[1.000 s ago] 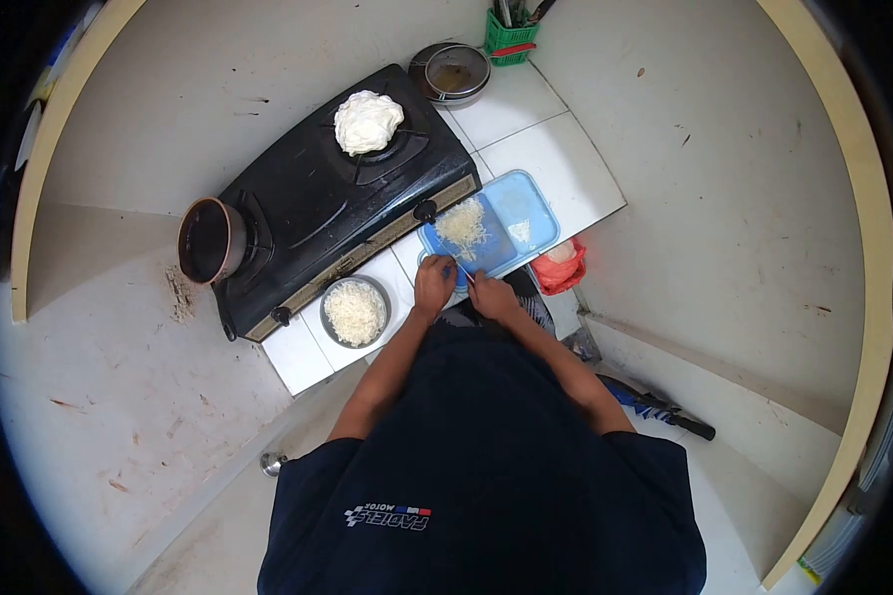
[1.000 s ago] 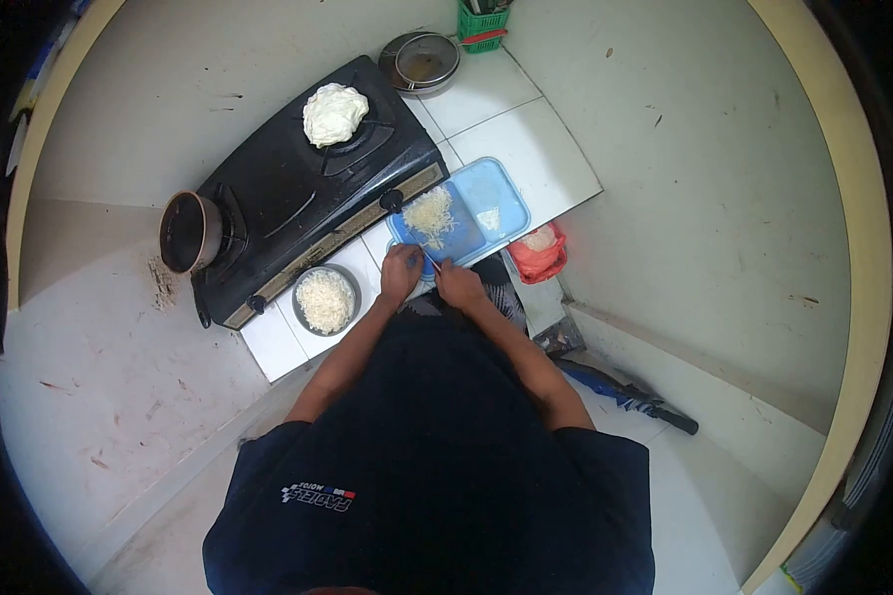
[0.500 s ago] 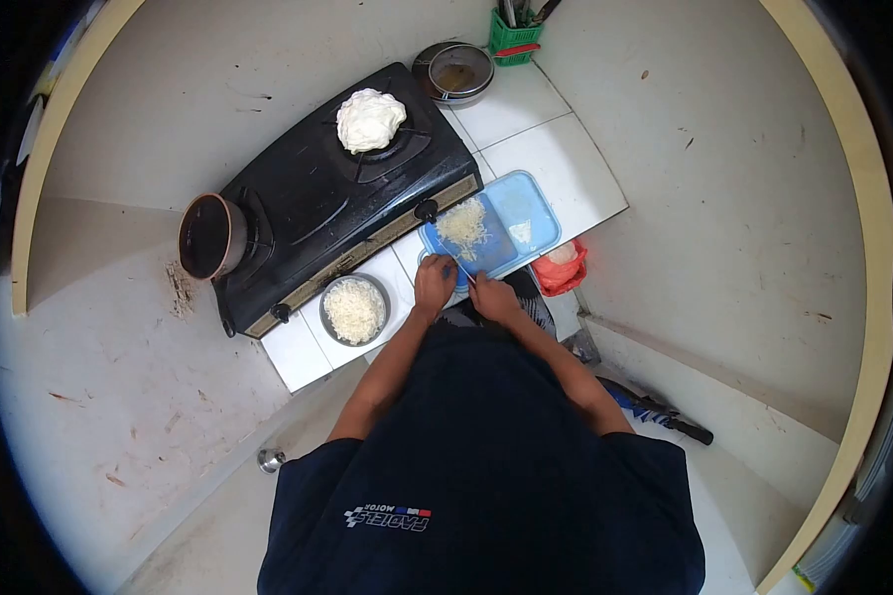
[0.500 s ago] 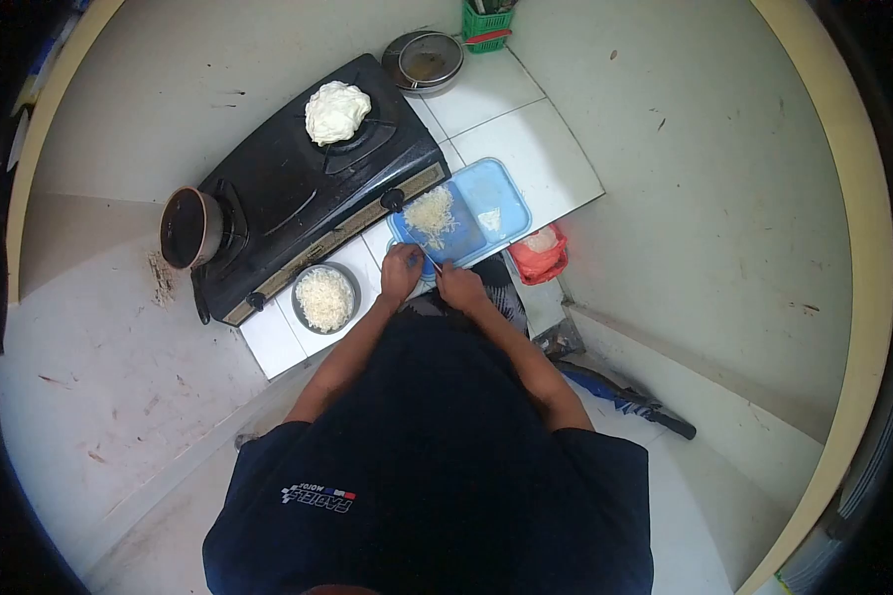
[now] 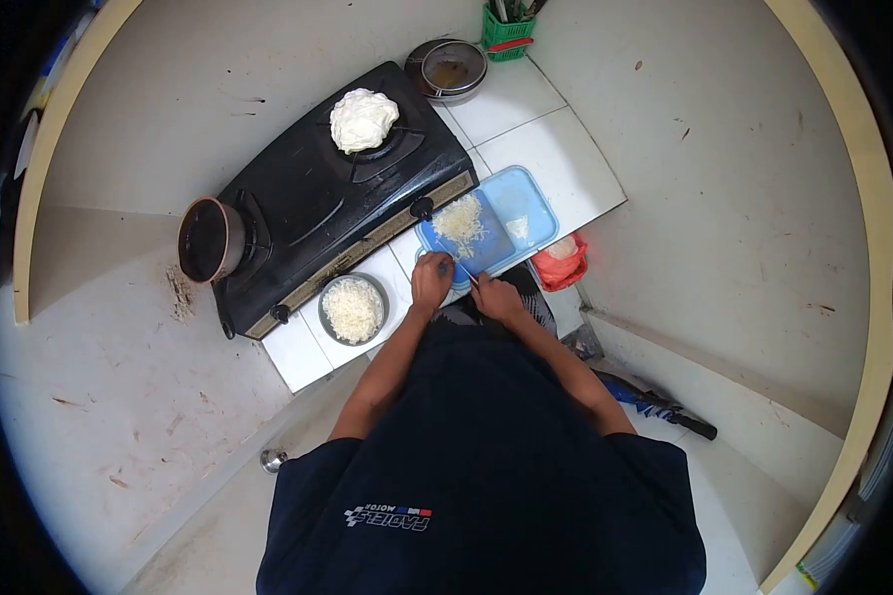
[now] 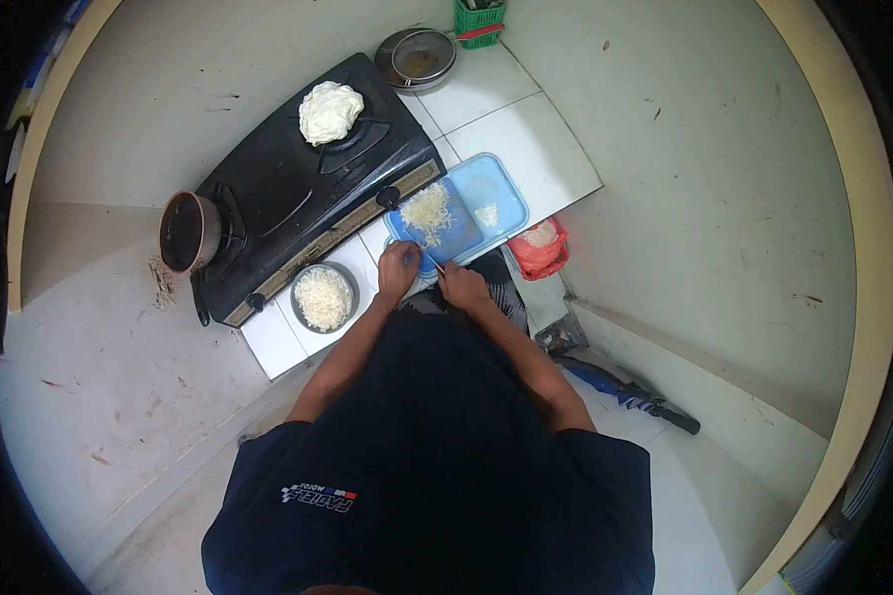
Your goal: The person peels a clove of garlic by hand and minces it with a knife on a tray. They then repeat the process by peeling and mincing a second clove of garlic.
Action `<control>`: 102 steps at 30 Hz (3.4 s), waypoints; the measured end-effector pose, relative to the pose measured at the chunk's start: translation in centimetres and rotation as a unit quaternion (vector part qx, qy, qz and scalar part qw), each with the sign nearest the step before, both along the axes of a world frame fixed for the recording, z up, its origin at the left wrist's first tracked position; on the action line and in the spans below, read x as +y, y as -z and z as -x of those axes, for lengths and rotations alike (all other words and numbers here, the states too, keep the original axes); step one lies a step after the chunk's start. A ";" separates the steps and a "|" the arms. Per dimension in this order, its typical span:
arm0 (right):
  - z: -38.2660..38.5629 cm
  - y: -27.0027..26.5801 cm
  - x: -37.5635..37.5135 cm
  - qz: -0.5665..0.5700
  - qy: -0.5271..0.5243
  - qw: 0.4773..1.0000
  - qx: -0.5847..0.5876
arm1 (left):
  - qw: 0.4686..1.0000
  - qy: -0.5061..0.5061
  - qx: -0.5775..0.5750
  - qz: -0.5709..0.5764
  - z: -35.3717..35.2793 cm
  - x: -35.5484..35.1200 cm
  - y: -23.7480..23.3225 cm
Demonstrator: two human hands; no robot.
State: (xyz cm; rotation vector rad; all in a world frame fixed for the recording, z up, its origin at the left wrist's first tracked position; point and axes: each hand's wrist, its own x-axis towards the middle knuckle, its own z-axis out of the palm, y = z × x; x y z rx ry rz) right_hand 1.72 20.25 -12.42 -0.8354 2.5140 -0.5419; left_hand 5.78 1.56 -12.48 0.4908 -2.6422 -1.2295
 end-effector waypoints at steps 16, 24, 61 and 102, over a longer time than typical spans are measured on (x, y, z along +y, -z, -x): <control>0.4 0.3 -0.4 0.032 -0.008 0.999 -0.006 | 0.999 0.002 0.015 0.046 0.3 0.1 -0.8; 0.5 0.4 -2.1 0.034 0.003 0.999 -0.009 | 0.998 0.013 -0.001 0.067 0.2 0.0 -1.0; 0.1 0.0 -0.2 -0.004 0.017 1.000 -0.022 | 0.999 -0.027 -0.006 -0.022 0.2 0.1 -0.3; -0.6 0.4 0.3 -0.030 0.029 0.999 0.007 | 0.999 -0.048 0.004 -0.026 0.1 0.2 0.4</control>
